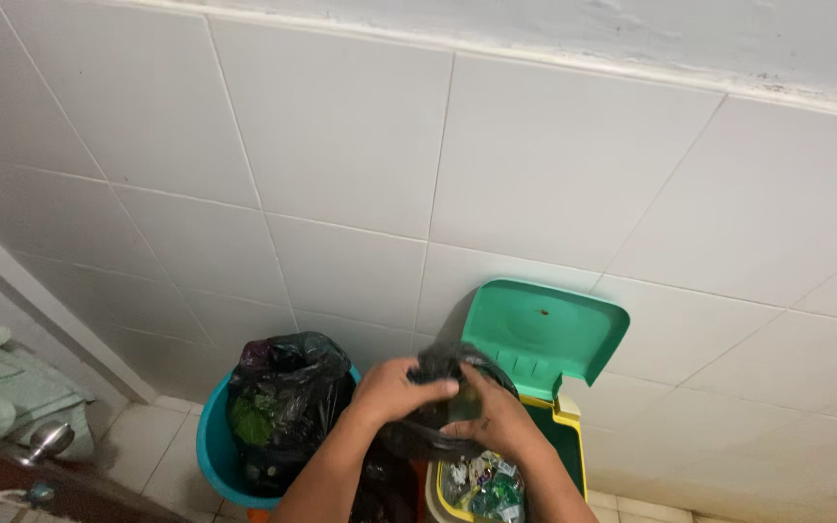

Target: The person sorts through a black plastic bag filled with waste, picking out items and placing them into a green and yellow trash bin. The person handles various small waste items by hand, transferring them from the bag to the bin.

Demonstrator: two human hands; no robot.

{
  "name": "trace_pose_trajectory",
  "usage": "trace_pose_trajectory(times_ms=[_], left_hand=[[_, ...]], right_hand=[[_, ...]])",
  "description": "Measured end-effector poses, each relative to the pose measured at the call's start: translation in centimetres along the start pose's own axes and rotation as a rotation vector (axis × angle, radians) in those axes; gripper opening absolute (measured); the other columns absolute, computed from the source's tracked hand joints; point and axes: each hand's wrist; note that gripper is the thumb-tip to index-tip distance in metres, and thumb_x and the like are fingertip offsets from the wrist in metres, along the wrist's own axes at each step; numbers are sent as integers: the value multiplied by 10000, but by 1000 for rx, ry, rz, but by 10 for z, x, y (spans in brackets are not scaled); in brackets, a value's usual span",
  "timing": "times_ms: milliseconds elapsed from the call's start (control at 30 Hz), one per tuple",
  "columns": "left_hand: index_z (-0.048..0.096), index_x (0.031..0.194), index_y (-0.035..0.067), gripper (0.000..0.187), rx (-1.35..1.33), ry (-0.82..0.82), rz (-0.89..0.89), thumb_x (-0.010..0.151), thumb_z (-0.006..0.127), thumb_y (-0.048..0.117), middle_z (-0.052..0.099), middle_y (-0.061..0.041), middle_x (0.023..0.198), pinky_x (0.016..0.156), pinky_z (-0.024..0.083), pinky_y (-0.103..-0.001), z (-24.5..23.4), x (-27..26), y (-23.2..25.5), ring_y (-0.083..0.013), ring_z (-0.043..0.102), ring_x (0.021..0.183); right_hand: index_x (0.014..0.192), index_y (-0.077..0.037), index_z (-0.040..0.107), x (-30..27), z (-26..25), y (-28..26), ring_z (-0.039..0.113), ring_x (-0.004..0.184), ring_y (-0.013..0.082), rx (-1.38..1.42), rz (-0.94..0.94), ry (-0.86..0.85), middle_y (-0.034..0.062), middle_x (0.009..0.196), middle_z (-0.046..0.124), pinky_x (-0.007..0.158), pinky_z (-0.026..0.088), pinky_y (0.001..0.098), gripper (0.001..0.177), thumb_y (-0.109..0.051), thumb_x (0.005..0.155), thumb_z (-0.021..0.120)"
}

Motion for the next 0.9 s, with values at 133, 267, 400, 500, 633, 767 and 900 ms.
trace_pose_trajectory(times_ms=[133, 267, 400, 500, 633, 767, 900], left_hand=[[788, 1069, 5, 635, -4, 20, -6, 810, 719, 581, 793, -192, 891, 793, 602, -427, 13, 21, -17, -316, 793, 846], [697, 1227, -21, 675, -159, 132, -18, 888, 697, 563, 742, -218, 1047, 870, 566, -429, 25, 42, -37, -329, 739, 987], [653, 1304, 20, 649, -138, 251, -68, 932, 623, 551, 718, -219, 1151, 920, 537, -417, 16, 34, -24, -315, 703, 1068], [709, 1182, 31, 581, -86, 188, -187, 980, 504, 535, 769, -234, 1061, 877, 548, -451, 6, 21, -6, -344, 742, 994], [673, 1181, 24, 568, -80, 267, -132, 981, 513, 531, 747, -236, 1099, 903, 535, -460, 9, 27, -11, -373, 717, 1041], [616, 1259, 21, 600, -74, 354, -76, 973, 530, 542, 695, -233, 1177, 929, 519, -466, 19, 47, -33, -396, 672, 1105], [625, 1218, 22, 571, -40, 440, -33, 970, 539, 530, 700, -251, 1135, 923, 516, -473, 25, 54, -40, -436, 658, 1093]], right_hand=[[1363, -61, 605, -3, -9, -9, 674, 1207, 305, 22, 112, -86, 175, 1278, 696, 995, 523, 382, 902, -427, 614, 948], [1252, -43, 685, -8, -9, -17, 710, 940, 248, 137, 82, -2, 124, 1108, 737, 824, 566, 353, 671, -405, 719, 875], [1120, -41, 754, -10, -6, -11, 665, 746, 179, 192, 10, 162, 71, 942, 727, 689, 541, 322, 400, -324, 839, 785], [1013, -24, 785, -10, 0, 4, 655, 726, 172, 268, -15, 265, 70, 892, 725, 678, 528, 303, 268, -257, 893, 730], [995, -18, 773, -7, 10, 25, 624, 712, 177, 348, -52, 415, 74, 851, 694, 655, 505, 305, 214, -205, 902, 728], [1082, -31, 717, -6, 17, 33, 637, 794, 182, 276, -173, 684, 99, 1016, 640, 701, 531, 321, 223, -177, 914, 714], [1176, -81, 674, 1, 28, 51, 662, 920, 266, -11, -25, 820, 137, 1145, 624, 793, 553, 379, 312, -220, 900, 714]])
Point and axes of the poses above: each hand's wrist, its own x-axis towards the middle knuckle, its own z-axis out of the palm, y = z × x
